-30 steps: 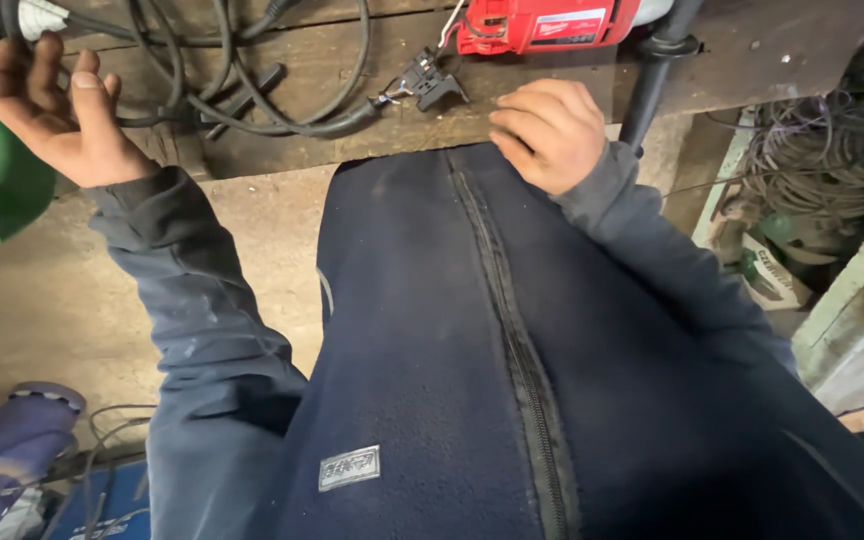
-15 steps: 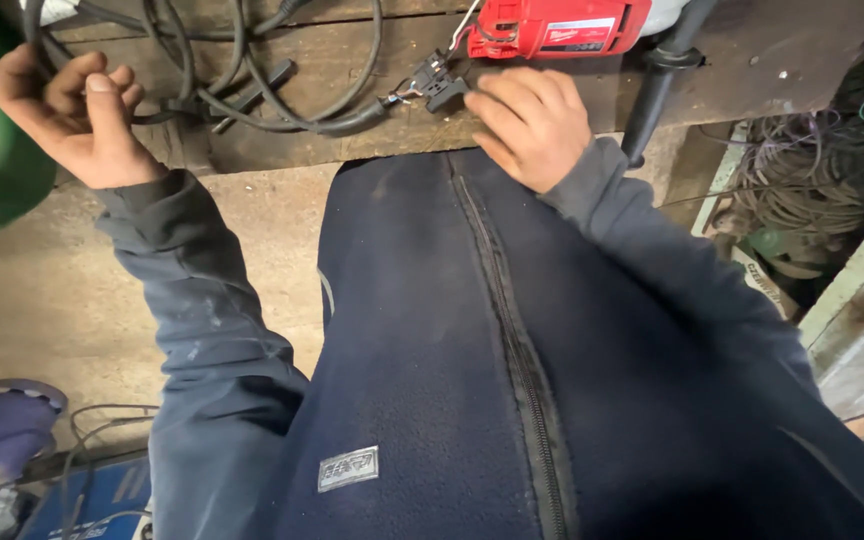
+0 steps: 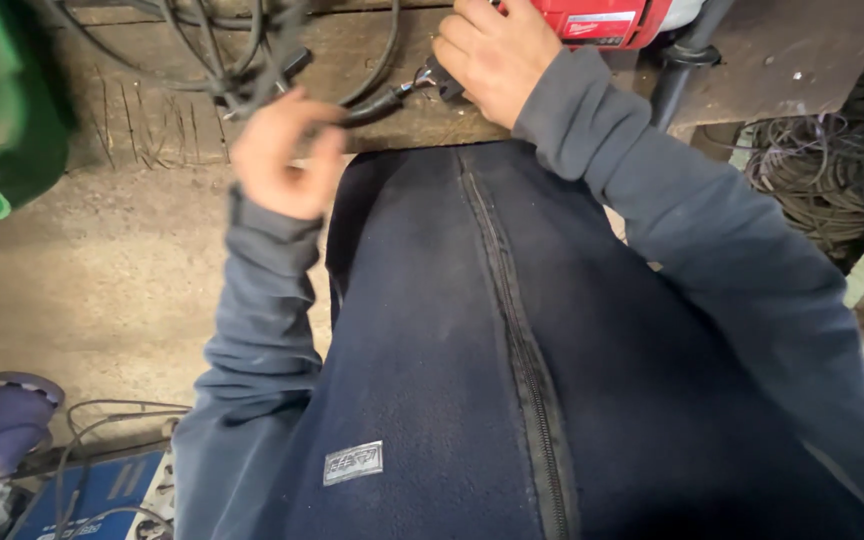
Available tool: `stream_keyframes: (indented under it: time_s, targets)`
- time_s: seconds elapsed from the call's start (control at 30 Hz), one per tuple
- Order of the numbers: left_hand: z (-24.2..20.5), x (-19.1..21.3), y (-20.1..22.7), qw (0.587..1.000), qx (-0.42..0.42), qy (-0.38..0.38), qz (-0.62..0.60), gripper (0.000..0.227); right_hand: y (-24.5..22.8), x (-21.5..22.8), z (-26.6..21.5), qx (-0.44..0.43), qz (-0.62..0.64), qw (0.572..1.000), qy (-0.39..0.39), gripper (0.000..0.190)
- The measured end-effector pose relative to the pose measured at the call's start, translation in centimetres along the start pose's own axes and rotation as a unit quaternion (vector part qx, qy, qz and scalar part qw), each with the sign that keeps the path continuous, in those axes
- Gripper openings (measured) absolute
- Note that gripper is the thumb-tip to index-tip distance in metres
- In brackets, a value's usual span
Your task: The person repairs a red corded power drill at a workbench, handling a black switch component and connecting its wires to the open drill body. They hold the drill in one hand while fitting the switch and wires, then use pliers to work on the wire connections.
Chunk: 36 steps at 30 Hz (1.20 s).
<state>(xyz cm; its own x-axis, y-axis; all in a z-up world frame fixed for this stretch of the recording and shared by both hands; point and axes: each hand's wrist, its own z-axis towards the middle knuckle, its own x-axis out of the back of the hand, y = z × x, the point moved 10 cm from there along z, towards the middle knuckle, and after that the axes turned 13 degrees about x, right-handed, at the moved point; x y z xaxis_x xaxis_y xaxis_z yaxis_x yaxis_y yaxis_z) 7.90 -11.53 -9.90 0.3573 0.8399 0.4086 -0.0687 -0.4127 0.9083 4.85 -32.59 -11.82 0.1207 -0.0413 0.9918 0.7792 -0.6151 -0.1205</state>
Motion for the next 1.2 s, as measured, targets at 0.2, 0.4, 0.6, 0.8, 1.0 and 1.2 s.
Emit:
stream_keyframes:
  time_s: [0.2, 0.4, 0.6, 0.8, 1.0, 1.2]
  targets:
    - [-0.2, -8.9, 0.9, 0.995, -0.038, -0.079, 0.05, 0.056, -0.1, 1.1, -0.7, -0.011, 0.021, 1.0, 0.017, 0.042]
    - [2.1, -13.8, 0.2, 0.984, -0.022, -0.091, 0.151, 0.09, -0.8, 4.2, -2.9, -0.079, 0.048, 0.992, 0.08, 0.058]
    - [2.8, -14.2, -1.2, 0.981, -0.011, -0.108, 0.159, 0.084, 0.8, -0.8, -10.7, -0.332, 0.315, 0.862, 0.218, 0.03]
    - [4.0, -13.4, -3.4, 0.985, 0.079, -0.151, 0.002, 0.07, 0.6, -2.6, -9.6, -0.333, 0.401, 0.825, 0.22, 0.042]
    - [5.1, -14.0, -6.4, 0.949, 0.178, -0.224, -0.131, 0.068, 0.5, -1.4, -7.5, -0.226, 0.179, 0.94, 0.18, 0.031]
    - [4.8, -13.8, -5.6, 0.962, 0.121, -0.223, -0.099, 0.074, 1.4, -0.5, -8.2, -0.263, 0.227, 0.906, 0.243, 0.02]
